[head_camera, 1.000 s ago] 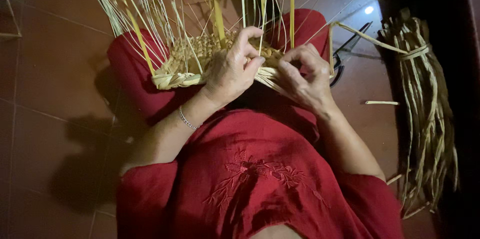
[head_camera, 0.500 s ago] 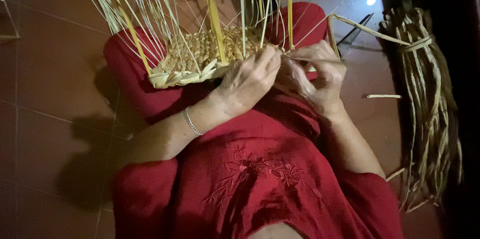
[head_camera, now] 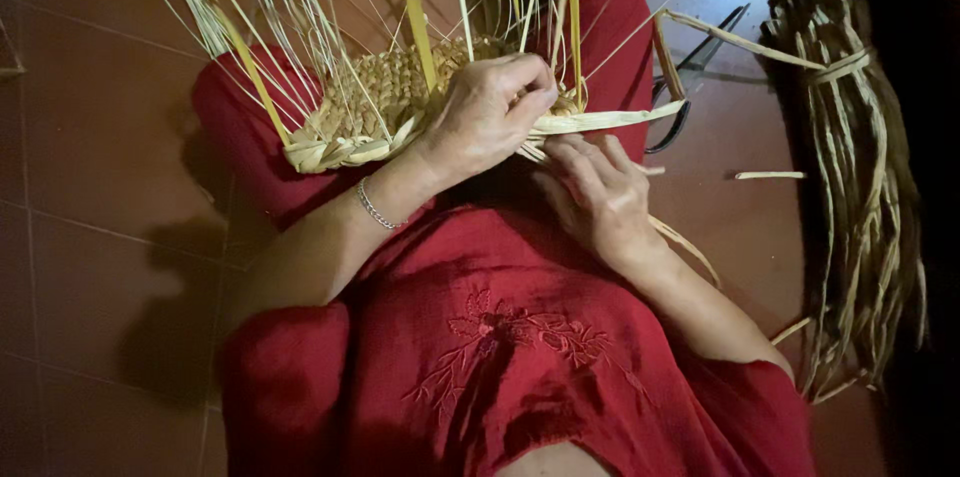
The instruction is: The person sits on the floor weaving a basket, interlacing palm leaf strips around the woven base and upright frame stakes on their lap. They fold, thread, and tighten strips one at a time, rotating the basket to work around its edge.
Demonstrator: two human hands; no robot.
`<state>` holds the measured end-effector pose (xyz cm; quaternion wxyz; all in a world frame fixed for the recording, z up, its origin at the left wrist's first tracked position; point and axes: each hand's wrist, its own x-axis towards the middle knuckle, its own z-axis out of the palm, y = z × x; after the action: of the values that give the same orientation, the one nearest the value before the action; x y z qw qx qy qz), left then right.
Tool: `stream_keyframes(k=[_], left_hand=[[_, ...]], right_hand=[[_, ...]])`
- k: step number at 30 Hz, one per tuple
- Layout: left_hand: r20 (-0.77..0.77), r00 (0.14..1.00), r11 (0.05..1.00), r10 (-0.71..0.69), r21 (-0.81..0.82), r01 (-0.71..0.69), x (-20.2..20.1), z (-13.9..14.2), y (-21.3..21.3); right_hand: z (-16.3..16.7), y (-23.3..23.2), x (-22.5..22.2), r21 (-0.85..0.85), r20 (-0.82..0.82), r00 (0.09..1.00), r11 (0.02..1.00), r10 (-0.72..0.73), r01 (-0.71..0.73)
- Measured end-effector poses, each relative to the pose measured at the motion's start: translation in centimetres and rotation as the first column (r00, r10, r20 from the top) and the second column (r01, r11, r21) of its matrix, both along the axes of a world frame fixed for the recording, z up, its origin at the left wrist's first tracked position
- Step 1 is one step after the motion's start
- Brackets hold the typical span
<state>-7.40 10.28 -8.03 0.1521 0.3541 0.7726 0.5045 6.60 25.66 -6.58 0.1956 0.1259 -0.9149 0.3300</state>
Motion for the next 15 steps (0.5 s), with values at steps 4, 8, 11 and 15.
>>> stream_keyframes(k=[4,8,11,15], left_hand=[[0.003,1.0,1.0,-0.004,-0.002,0.004,0.1,1.0,-0.2],[0.069,0.998,0.999,-0.002,0.035,-0.001,-0.2,1.0,-0.3],[0.141,0.99,0.997,-0.032,0.068,0.023,-0.5,0.8,-0.4],[0.153,0.987,0.997,-0.057,-0.048,0.065,-0.9,0.6,-0.7]], right_hand=[[-1.0,-0.3,-0.1,0.146,0.081,0.996,0.989,-0.037,0.025],[-0.8,0.3,1.1,0.005,0.22,0.975,0.999,0.035,-0.036],[0.5,0.1,2.9,-0.093,0.262,0.952,0.985,0.162,-0.142],[2.3,1.5,3.5,0.205,0.299,0.949,0.965,0.096,-0.162]])
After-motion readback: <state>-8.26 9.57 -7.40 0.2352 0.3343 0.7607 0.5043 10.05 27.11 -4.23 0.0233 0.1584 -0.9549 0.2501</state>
